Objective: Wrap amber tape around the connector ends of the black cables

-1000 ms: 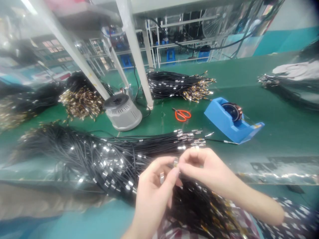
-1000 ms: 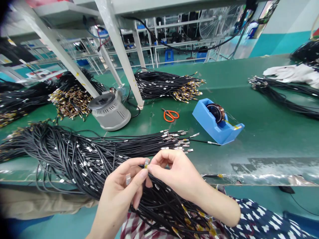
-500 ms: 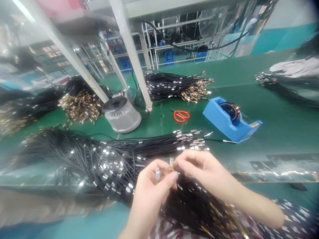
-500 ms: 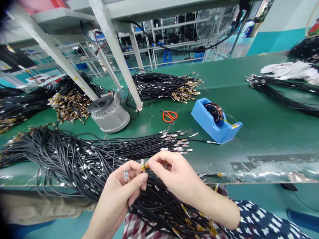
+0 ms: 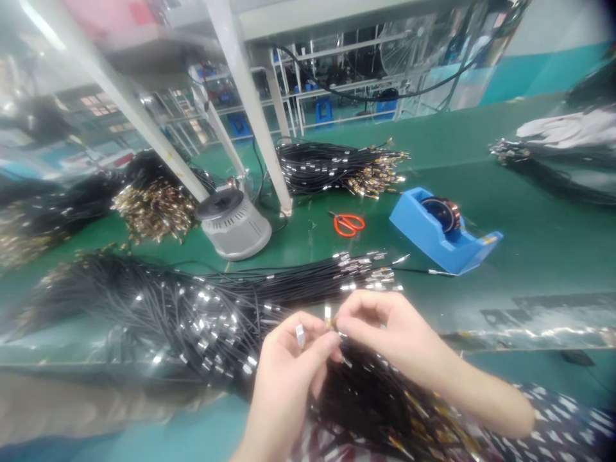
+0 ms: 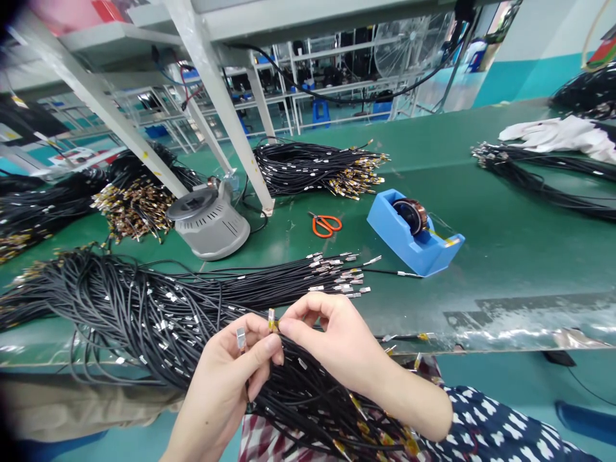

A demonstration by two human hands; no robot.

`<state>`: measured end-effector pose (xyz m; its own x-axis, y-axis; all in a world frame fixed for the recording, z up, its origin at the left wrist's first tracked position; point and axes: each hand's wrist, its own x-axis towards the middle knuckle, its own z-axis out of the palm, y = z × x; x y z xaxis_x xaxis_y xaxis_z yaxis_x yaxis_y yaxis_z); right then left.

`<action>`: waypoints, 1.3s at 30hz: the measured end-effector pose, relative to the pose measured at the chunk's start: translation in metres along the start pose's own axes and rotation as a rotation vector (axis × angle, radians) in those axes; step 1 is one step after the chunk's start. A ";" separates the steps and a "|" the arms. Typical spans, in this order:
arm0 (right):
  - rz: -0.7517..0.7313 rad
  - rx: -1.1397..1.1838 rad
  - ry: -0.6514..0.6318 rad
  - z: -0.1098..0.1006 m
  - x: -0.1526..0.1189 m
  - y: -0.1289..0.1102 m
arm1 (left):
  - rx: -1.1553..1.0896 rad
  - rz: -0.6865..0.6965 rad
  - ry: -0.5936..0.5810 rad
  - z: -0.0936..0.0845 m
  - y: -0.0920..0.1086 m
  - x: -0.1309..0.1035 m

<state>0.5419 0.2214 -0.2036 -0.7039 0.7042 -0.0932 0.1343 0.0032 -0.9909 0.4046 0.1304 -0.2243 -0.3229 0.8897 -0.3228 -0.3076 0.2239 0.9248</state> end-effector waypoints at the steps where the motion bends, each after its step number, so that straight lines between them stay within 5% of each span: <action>1: -0.022 -0.002 0.012 0.001 0.000 0.000 | -0.008 0.009 -0.005 0.000 0.000 0.000; 6: -0.097 0.013 0.076 0.004 0.001 0.002 | -0.085 0.038 -0.028 0.003 -0.001 -0.001; 14: -0.073 0.060 0.002 0.004 0.009 0.009 | -0.065 0.055 -0.121 0.000 -0.005 0.003; 23: -0.230 -0.081 0.074 0.004 0.002 0.003 | 0.047 -0.003 -0.028 -0.001 0.000 -0.004; 29: 0.023 0.050 -0.061 -0.004 0.005 0.004 | -0.087 -0.043 -0.346 -0.012 0.000 0.004; 33: -0.127 0.135 -0.174 -0.002 0.007 0.007 | -0.214 -0.163 -0.524 -0.022 0.000 0.011; 39: -0.220 0.052 -0.240 0.005 0.004 0.010 | -0.257 -0.173 -0.579 -0.026 -0.002 0.016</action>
<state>0.5370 0.2214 -0.2146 -0.8573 0.5030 0.1096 -0.0707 0.0959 -0.9929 0.3772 0.1341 -0.2366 0.2629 0.9356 -0.2356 -0.5392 0.3450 0.7683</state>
